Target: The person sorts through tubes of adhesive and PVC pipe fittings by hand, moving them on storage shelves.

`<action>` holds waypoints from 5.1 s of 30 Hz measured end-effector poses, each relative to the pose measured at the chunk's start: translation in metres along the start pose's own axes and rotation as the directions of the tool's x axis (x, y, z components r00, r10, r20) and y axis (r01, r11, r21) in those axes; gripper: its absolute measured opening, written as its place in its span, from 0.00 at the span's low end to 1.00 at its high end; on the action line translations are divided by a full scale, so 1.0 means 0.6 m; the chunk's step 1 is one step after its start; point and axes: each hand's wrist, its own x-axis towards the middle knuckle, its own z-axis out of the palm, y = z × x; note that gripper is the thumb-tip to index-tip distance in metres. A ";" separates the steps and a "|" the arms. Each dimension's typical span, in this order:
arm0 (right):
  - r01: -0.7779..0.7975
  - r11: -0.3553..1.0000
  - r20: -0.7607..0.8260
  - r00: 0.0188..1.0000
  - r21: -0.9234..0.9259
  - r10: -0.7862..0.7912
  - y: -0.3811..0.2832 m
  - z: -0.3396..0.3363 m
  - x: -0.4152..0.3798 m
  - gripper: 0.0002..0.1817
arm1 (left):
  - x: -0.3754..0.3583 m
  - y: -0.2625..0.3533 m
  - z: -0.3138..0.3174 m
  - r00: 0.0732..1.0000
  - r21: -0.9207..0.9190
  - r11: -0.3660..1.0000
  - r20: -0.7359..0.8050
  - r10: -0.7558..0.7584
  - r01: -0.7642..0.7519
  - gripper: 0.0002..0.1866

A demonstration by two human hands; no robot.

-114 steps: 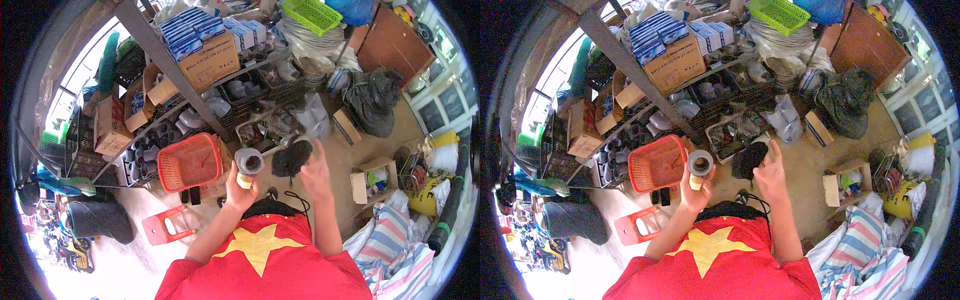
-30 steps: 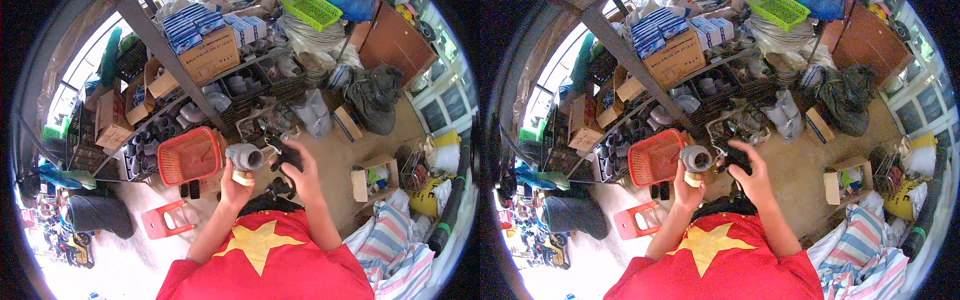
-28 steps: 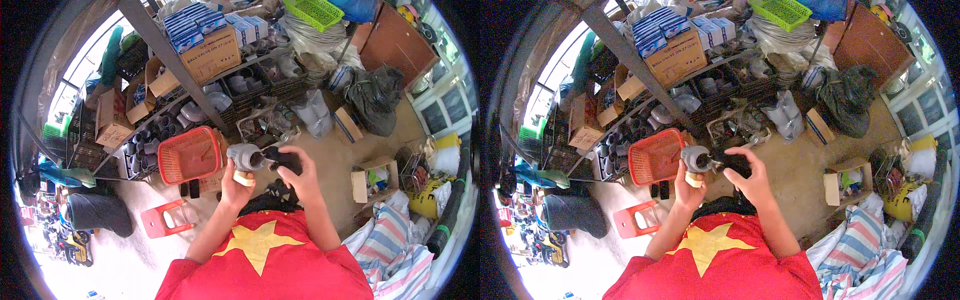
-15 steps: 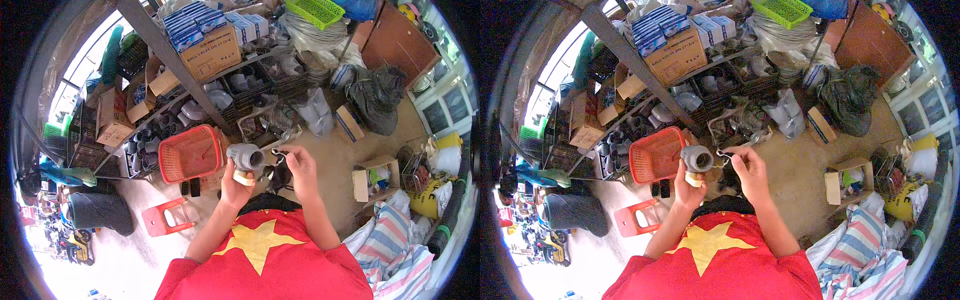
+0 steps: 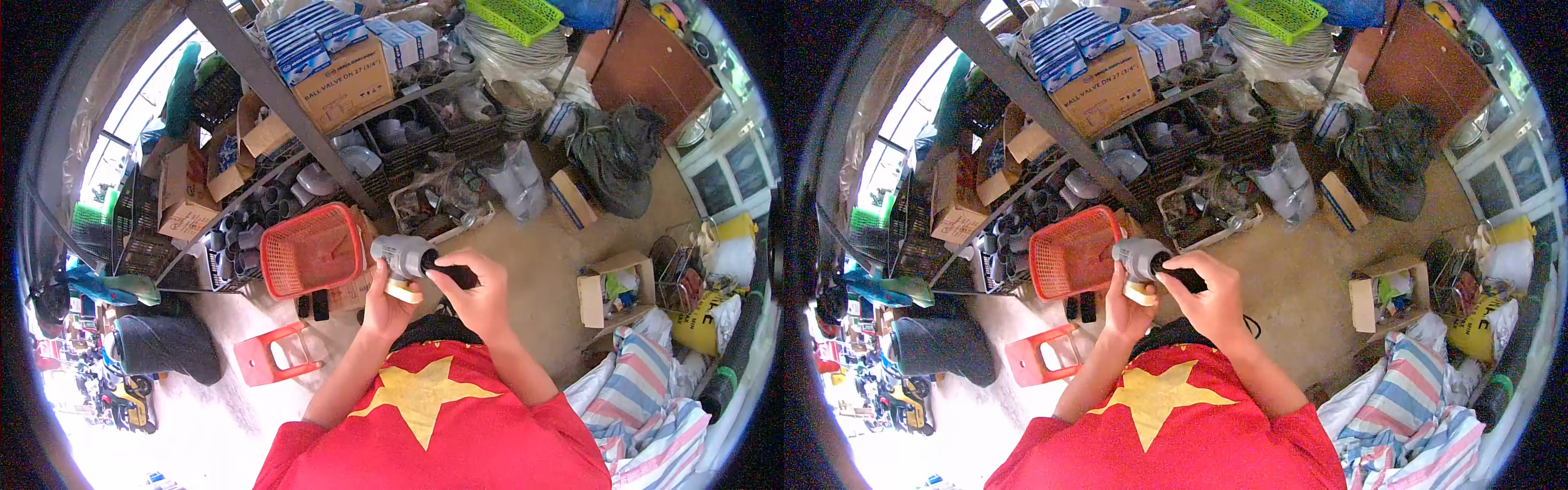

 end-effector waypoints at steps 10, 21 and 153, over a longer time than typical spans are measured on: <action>0.275 0.924 0.058 0.961 -0.264 -0.270 0.009 0.007 -0.007 0.14 | -0.002 -0.001 0.023 1.000 -0.001 1.000 -0.008 0.004 -0.004 0.22; 0.124 0.958 0.285 0.957 -0.258 -0.048 -0.025 -0.047 0.026 0.16 | 0.005 0.007 0.013 0.998 0.016 0.999 -0.033 -0.048 0.049 0.22; -0.268 0.952 0.671 0.679 -0.152 0.298 0.045 -0.009 0.001 0.45 | -0.034 0.083 0.068 0.784 0.735 -0.383 0.619 0.042 -0.560 0.27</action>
